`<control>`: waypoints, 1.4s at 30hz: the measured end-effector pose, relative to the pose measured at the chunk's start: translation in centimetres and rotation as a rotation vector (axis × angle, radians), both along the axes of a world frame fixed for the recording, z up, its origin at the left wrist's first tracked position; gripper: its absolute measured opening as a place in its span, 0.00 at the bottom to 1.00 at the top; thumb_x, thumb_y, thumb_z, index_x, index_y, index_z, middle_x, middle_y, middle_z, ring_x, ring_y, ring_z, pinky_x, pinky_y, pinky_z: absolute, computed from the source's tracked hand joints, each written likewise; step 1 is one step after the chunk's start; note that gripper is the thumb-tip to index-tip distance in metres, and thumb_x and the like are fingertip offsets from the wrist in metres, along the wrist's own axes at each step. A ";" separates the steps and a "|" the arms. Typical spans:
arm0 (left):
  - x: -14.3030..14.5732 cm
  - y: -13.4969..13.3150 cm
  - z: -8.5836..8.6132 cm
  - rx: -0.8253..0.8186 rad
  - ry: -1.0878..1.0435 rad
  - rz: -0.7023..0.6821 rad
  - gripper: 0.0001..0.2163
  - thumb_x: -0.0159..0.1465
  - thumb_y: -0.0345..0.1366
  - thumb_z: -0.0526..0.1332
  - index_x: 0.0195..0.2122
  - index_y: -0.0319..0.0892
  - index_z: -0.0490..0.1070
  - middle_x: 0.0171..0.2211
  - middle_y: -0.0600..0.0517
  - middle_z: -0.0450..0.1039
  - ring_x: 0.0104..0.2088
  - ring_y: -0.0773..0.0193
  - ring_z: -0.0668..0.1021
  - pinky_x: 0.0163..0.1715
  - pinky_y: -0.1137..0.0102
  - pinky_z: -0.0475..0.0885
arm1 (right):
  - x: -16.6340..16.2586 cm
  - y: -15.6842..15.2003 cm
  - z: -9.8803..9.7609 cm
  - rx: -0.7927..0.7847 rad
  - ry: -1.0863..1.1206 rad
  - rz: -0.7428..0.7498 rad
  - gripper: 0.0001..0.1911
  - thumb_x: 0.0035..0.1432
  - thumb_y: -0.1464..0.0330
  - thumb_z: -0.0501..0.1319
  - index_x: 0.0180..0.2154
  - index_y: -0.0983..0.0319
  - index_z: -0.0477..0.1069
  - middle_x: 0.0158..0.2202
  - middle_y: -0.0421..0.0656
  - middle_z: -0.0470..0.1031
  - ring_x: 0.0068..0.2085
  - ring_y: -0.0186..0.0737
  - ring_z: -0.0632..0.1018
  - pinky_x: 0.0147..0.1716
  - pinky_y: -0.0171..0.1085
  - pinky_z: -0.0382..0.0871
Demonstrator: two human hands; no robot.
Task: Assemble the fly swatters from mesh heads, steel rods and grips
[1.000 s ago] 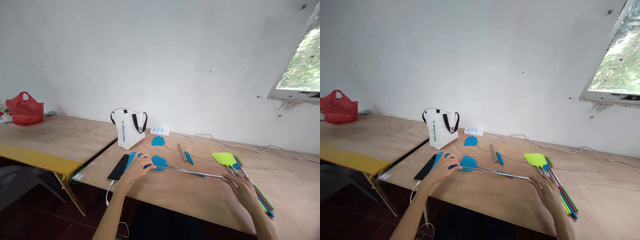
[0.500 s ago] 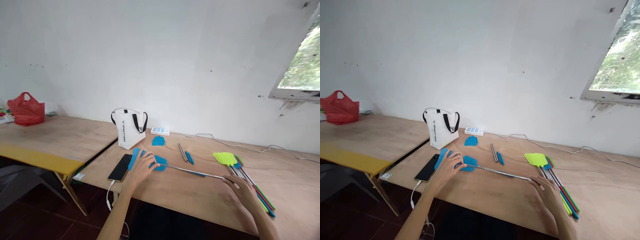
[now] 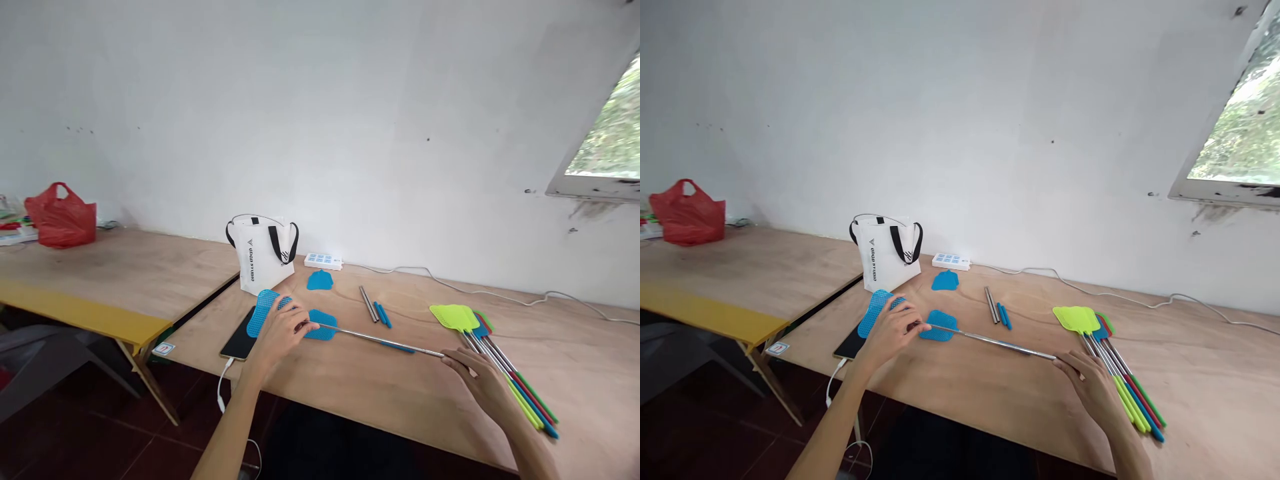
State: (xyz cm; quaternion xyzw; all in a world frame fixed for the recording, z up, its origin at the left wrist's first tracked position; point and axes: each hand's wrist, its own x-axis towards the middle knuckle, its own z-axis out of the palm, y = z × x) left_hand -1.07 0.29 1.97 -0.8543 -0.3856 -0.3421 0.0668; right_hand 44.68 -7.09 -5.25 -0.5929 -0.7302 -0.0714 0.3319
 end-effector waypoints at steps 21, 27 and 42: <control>2.6 -0.8 -0.5 0.038 0.066 -0.101 0.18 0.74 0.40 0.55 0.26 0.42 0.67 0.24 0.58 0.72 0.33 0.65 0.74 0.55 0.59 0.58 | -5.2 0.1 1.2 -0.097 -0.036 0.151 0.25 0.72 0.52 0.47 0.43 0.55 0.79 0.39 0.47 0.81 0.38 0.46 0.79 0.38 0.43 0.71; 2.6 -0.8 -0.6 0.040 0.047 -0.103 0.17 0.74 0.41 0.56 0.27 0.43 0.69 0.26 0.57 0.74 0.33 0.64 0.74 0.55 0.58 0.56 | -5.8 -0.2 1.4 -0.083 -0.026 0.130 0.23 0.72 0.52 0.49 0.43 0.54 0.79 0.34 0.44 0.79 0.37 0.45 0.79 0.39 0.42 0.69; 6.9 -2.4 -1.9 0.067 0.047 -0.256 0.17 0.74 0.39 0.56 0.27 0.42 0.68 0.27 0.56 0.75 0.33 0.65 0.74 0.50 0.62 0.60 | -12.0 -1.0 2.0 0.064 -0.144 0.165 0.22 0.74 0.56 0.47 0.42 0.53 0.78 0.34 0.42 0.79 0.36 0.41 0.78 0.36 0.37 0.65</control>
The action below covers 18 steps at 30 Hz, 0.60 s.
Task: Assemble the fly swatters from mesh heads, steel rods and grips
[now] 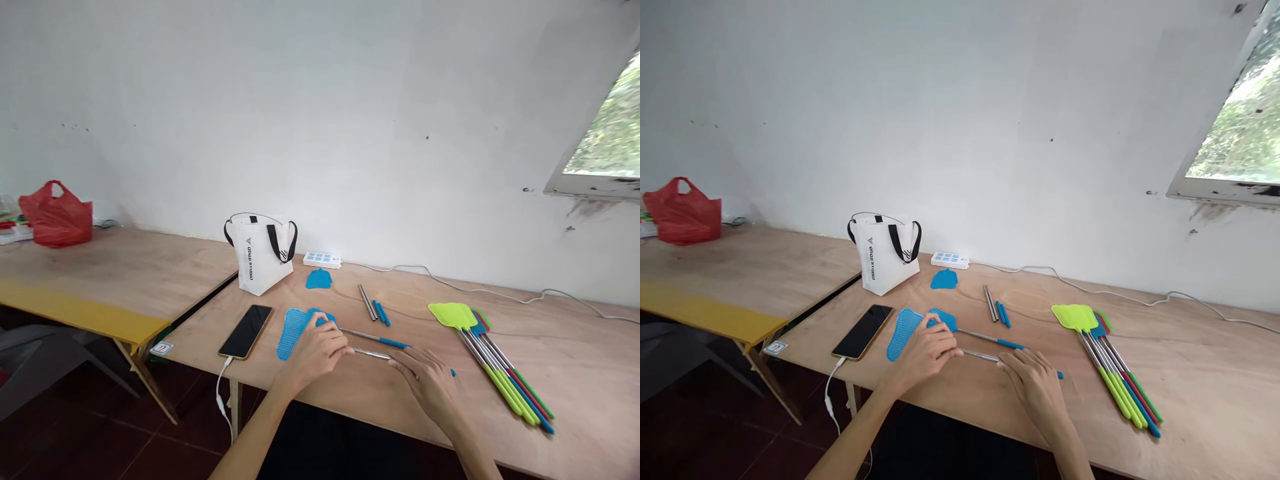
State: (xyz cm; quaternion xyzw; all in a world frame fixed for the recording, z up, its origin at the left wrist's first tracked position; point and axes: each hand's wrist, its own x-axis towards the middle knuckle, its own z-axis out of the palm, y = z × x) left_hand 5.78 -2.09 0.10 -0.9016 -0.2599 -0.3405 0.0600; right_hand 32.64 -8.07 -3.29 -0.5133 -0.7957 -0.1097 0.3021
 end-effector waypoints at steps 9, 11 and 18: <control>1.4 -0.6 -0.8 0.015 0.057 -0.050 0.17 0.74 0.37 0.56 0.27 0.42 0.68 0.27 0.55 0.74 0.33 0.64 0.73 0.46 0.63 0.62 | -2.3 -0.2 0.1 0.076 -0.045 0.019 0.24 0.75 0.59 0.46 0.35 0.56 0.76 0.28 0.41 0.75 0.31 0.39 0.75 0.35 0.36 0.61; 1.3 -0.5 -0.8 0.001 0.066 -0.041 0.17 0.74 0.38 0.56 0.27 0.42 0.68 0.27 0.55 0.74 0.33 0.64 0.73 0.46 0.63 0.62 | -2.4 -0.2 0.0 0.054 -0.045 0.011 0.22 0.75 0.59 0.46 0.37 0.56 0.76 0.29 0.41 0.76 0.33 0.40 0.76 0.35 0.37 0.61; 0.8 0.3 -1.4 -0.181 0.096 -0.047 0.18 0.75 0.43 0.55 0.27 0.42 0.70 0.27 0.56 0.75 0.32 0.65 0.74 0.47 0.63 0.63 | -3.1 0.0 -0.8 -0.026 -0.021 0.001 0.25 0.75 0.58 0.44 0.33 0.56 0.74 0.31 0.43 0.77 0.34 0.41 0.78 0.34 0.37 0.66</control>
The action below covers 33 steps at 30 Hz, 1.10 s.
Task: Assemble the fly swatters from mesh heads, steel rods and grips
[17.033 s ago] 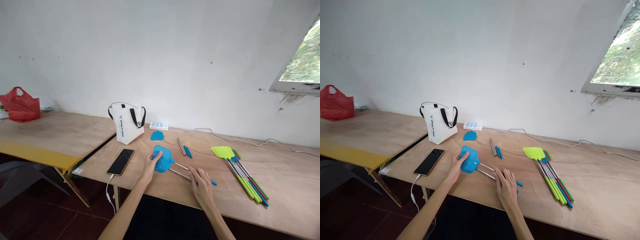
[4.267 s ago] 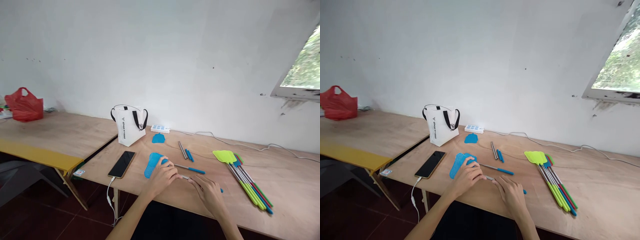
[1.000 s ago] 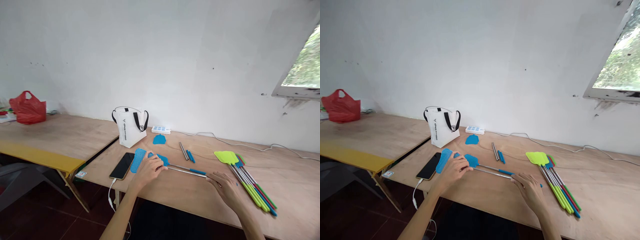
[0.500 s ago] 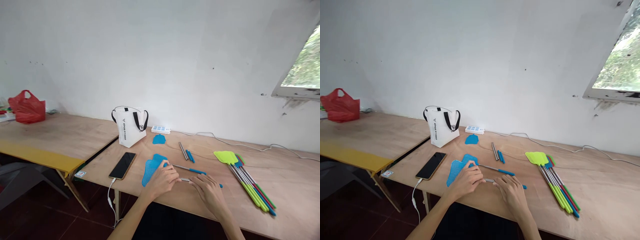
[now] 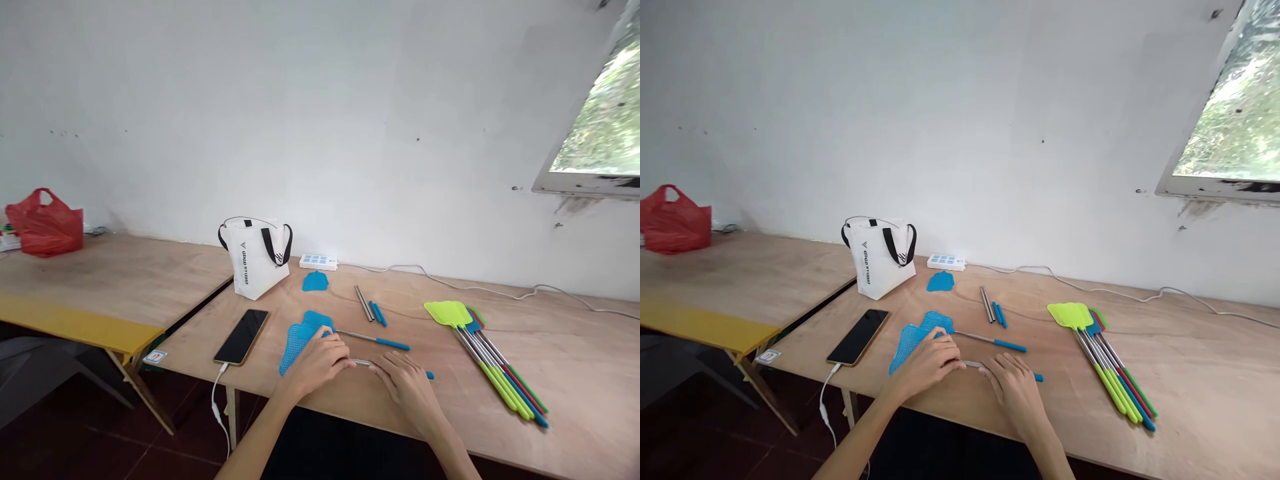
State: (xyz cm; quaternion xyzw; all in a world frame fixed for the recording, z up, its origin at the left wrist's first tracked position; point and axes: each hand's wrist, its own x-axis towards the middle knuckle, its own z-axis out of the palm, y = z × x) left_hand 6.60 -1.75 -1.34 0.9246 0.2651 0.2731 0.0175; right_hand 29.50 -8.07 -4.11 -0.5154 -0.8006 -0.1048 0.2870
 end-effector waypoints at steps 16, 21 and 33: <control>-0.8 1.3 -1.1 -0.102 0.041 -0.009 0.16 0.73 0.44 0.58 0.30 0.44 0.74 0.28 0.57 0.78 0.32 0.65 0.75 0.49 0.63 0.62 | 1.4 0.5 -0.7 -0.158 0.019 0.004 0.20 0.73 0.63 0.49 0.36 0.55 0.78 0.35 0.43 0.81 0.37 0.43 0.81 0.35 0.37 0.68; -3.1 2.4 -0.3 -0.070 0.038 0.060 0.16 0.74 0.43 0.57 0.29 0.45 0.75 0.27 0.59 0.77 0.30 0.66 0.74 0.49 0.63 0.62 | 5.9 1.3 -0.9 -0.136 0.036 -0.041 0.18 0.71 0.60 0.51 0.39 0.53 0.80 0.39 0.43 0.82 0.41 0.46 0.80 0.43 0.43 0.70; -8.4 2.2 2.6 -0.030 -0.005 0.184 0.16 0.74 0.43 0.56 0.31 0.47 0.76 0.31 0.58 0.79 0.33 0.66 0.76 0.53 0.62 0.61 | 20.0 0.0 -3.6 -0.017 0.197 -0.255 0.32 0.68 0.44 0.44 0.40 0.53 0.81 0.46 0.45 0.82 0.47 0.51 0.80 0.46 0.49 0.71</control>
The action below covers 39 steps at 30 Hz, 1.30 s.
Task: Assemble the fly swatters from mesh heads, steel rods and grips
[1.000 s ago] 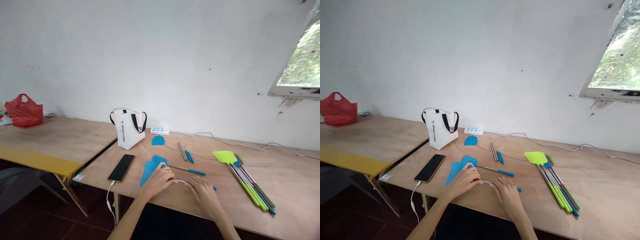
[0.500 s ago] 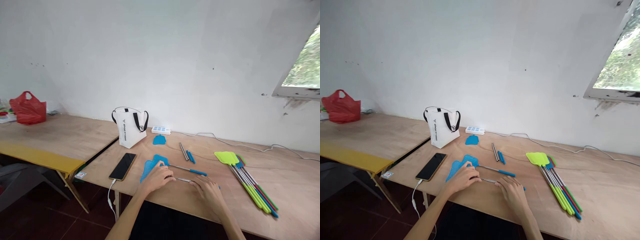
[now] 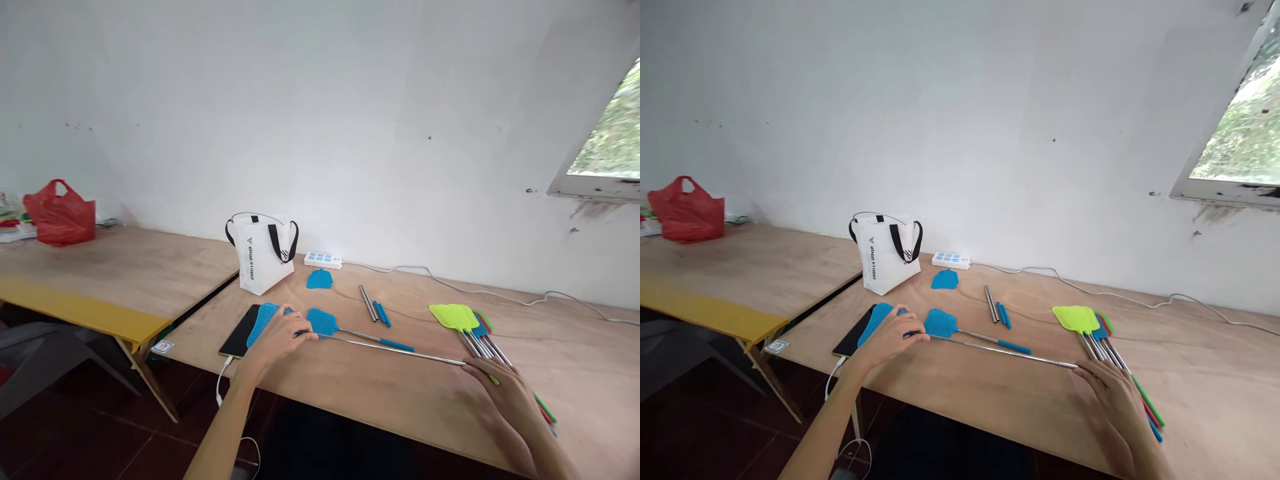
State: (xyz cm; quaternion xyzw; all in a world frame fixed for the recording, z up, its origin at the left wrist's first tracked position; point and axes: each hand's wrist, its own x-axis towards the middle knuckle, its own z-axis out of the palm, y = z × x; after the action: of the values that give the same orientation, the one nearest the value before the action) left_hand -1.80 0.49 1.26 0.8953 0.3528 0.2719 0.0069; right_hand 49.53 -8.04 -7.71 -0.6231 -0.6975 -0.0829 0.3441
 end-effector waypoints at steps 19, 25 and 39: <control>0.9 -1.7 2.4 0.197 -0.091 0.065 0.15 0.75 0.39 0.53 0.33 0.45 0.74 0.33 0.58 0.79 0.35 0.66 0.78 0.69 0.54 0.54 | -1.2 0.2 1.8 -0.095 0.185 0.044 0.31 0.58 0.38 0.56 0.38 0.54 0.83 0.45 0.47 0.83 0.48 0.56 0.81 0.47 0.49 0.75; 0.2 -2.5 3.4 0.254 -0.099 0.079 0.13 0.75 0.38 0.55 0.33 0.45 0.74 0.31 0.59 0.78 0.33 0.67 0.77 0.67 0.56 0.56 | -2.1 -0.1 3.1 -0.112 0.176 0.107 0.28 0.60 0.41 0.58 0.40 0.55 0.83 0.44 0.47 0.83 0.45 0.54 0.82 0.40 0.44 0.77; 6.8 -3.8 0.9 0.327 0.006 -0.036 0.13 0.74 0.32 0.54 0.31 0.43 0.71 0.29 0.57 0.77 0.35 0.65 0.77 0.59 0.59 0.61 | -13.4 0.6 4.0 -0.139 0.187 0.272 0.24 0.67 0.48 0.54 0.38 0.54 0.82 0.38 0.45 0.83 0.41 0.48 0.82 0.39 0.39 0.76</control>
State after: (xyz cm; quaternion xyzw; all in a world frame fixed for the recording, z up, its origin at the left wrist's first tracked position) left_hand 4.98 -3.35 2.17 0.8914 0.2877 0.3229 -0.1353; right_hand 36.12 -7.39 -3.70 -0.5504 -0.7443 0.0710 0.3715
